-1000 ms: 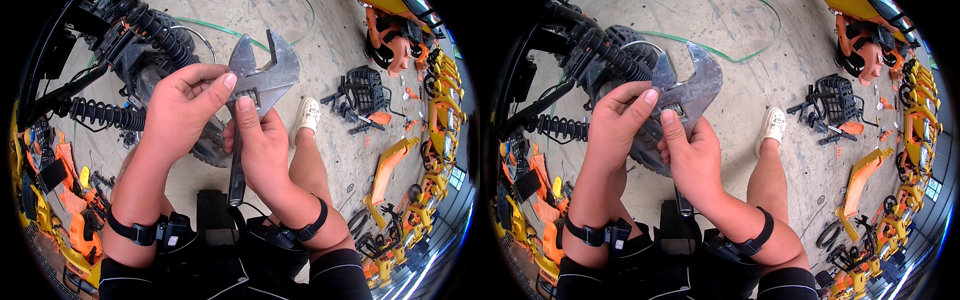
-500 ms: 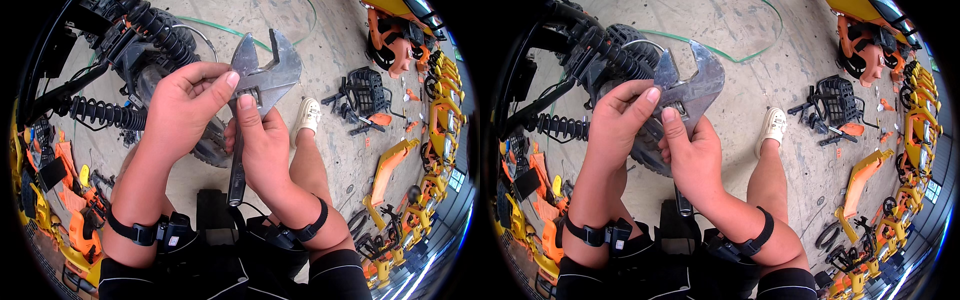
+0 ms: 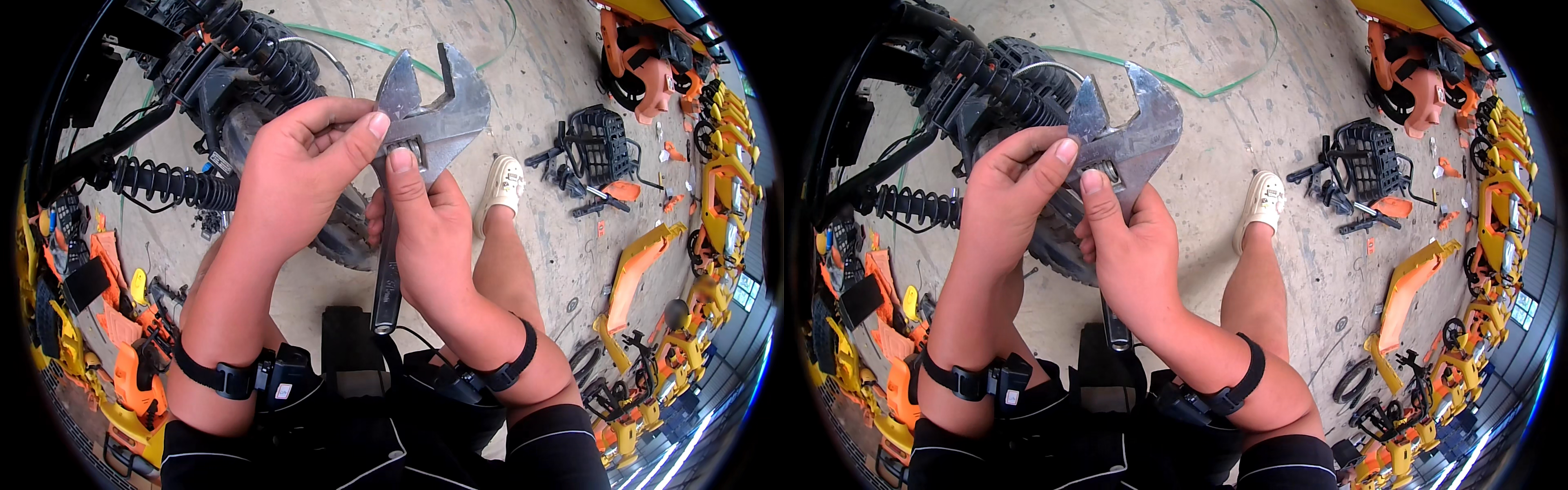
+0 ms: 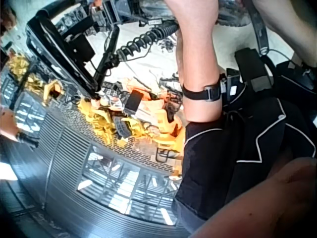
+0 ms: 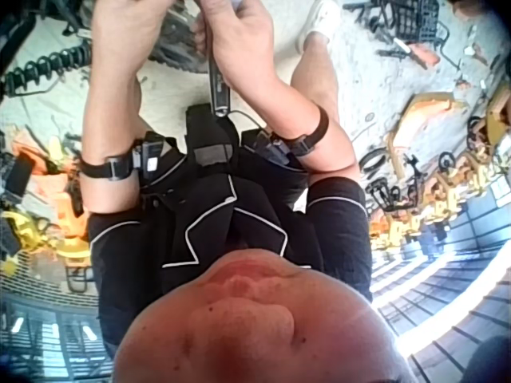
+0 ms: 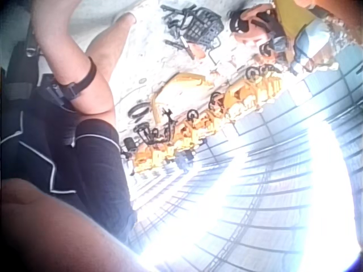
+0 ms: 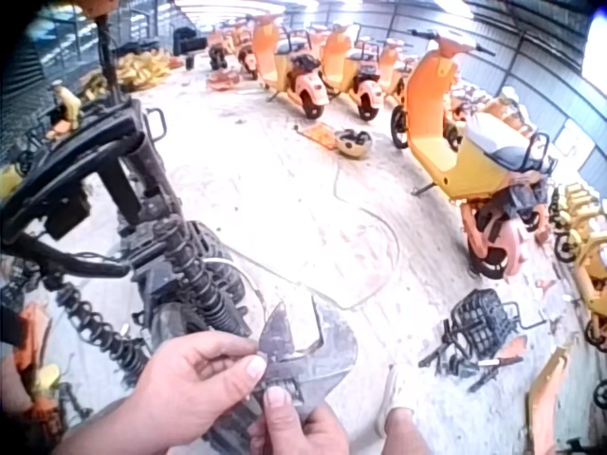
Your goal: The person uses an adjustable wrench to turn a nut on the wheel axle of an electric scooter. They repeatedly adjust the wrench to fit the nut and apply downward force to turn it while holding the scooter frame for stability.
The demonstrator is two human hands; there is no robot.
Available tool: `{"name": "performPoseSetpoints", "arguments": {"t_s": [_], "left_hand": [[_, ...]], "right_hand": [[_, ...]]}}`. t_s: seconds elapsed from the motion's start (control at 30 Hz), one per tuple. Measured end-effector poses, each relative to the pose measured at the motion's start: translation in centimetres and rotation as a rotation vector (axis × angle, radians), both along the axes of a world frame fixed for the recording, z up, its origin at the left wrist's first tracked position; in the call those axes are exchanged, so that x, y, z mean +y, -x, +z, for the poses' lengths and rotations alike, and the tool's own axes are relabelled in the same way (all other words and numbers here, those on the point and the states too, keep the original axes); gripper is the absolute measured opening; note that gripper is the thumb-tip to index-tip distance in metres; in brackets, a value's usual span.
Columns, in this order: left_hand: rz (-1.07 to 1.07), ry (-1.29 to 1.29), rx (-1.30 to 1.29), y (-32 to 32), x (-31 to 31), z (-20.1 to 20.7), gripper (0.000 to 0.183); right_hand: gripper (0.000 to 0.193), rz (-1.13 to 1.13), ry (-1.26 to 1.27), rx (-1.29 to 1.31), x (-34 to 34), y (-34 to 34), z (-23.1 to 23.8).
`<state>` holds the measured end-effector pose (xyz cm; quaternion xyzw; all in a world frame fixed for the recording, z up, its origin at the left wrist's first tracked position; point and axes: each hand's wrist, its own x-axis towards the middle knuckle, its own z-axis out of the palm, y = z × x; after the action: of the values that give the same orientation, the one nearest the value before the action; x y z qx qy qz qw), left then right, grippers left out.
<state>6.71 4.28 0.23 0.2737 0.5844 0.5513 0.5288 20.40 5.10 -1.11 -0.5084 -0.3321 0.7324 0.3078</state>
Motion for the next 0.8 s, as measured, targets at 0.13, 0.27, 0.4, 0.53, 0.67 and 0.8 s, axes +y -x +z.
{"name": "performPoseSetpoints", "arguments": {"t_s": [0.13,0.27,0.4,0.53,0.67,0.8], "left_hand": [[0.014,-0.001,-0.013,0.0,0.1,0.0,0.031],[-0.011,0.006,0.029,0.3,0.1,-0.6,0.035],[0.053,0.050,0.129,0.4,0.7,-1.0,0.042],[0.169,0.029,0.218,1.6,1.0,-1.1,0.048],[0.183,0.050,0.288,2.4,1.4,-0.7,0.050],[0.141,0.053,0.310,3.3,1.5,-1.2,0.047]], "right_hand": [[0.038,0.007,-0.013,0.004,0.1,0.1,0.0],[0.042,-0.017,0.015,0.067,-0.1,0.0,-0.4],[0.044,0.030,-0.011,-0.077,1.3,-0.4,-1.0],[0.037,0.152,-0.226,-0.407,3.6,-2.2,-5.6],[0.025,0.334,-0.422,-0.797,5.4,-5.5,-10.1],[0.015,0.637,-0.456,-1.062,5.6,-6.5,-11.1]]}}
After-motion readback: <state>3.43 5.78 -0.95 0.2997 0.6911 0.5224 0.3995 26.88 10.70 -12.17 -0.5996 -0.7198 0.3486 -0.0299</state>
